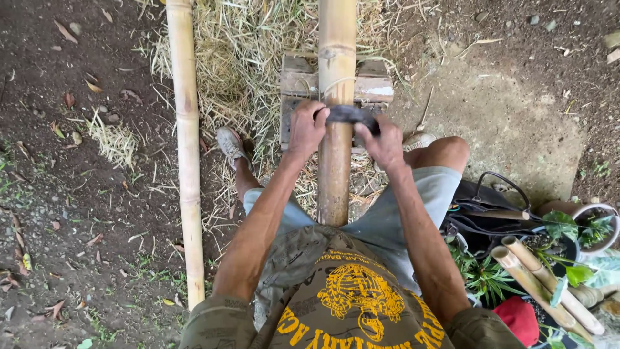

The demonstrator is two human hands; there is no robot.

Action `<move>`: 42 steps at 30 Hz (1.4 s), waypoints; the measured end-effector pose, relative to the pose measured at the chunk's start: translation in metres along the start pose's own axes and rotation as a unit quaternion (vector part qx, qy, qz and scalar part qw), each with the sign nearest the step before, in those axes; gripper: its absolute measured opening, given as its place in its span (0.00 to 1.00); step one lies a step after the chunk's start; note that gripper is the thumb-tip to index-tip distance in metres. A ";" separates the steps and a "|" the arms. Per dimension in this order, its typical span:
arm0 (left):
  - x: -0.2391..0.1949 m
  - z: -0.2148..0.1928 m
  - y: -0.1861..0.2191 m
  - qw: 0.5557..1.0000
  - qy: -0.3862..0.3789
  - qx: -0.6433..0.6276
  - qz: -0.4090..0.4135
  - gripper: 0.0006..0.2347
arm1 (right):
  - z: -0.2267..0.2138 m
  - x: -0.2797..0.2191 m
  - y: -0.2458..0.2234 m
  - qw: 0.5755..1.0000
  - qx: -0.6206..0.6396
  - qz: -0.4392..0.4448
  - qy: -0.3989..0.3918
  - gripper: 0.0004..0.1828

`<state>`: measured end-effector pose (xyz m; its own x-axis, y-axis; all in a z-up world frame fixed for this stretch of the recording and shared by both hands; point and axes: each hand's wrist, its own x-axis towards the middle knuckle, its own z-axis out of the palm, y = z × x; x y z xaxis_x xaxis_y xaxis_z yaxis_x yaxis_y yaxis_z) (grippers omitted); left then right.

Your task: The person is carving and smoothing a piece of bamboo using a curved blade and then a metal scraper.

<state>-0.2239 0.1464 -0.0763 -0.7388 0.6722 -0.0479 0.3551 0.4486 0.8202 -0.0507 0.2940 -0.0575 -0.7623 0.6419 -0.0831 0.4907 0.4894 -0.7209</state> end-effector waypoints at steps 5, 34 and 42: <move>0.033 0.006 -0.006 0.994 -0.053 -0.053 -0.081 0.05 | -0.011 0.051 -0.021 0.997 -0.021 0.038 -0.068 0.20; 0.003 0.009 0.014 0.999 0.015 0.037 -0.021 0.06 | 0.007 0.040 -0.004 0.994 -0.111 -0.001 -0.001 0.26; -0.101 -0.010 0.042 0.999 0.013 0.008 -0.028 0.05 | -0.002 -0.051 -0.018 0.997 -0.073 -0.027 -0.021 0.25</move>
<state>-0.1401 0.0918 -0.0317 -0.7723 0.6303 -0.0789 0.3215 0.4950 0.8072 -0.0201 0.2538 -0.0387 -0.8051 0.5880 -0.0777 0.5017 0.6052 -0.6181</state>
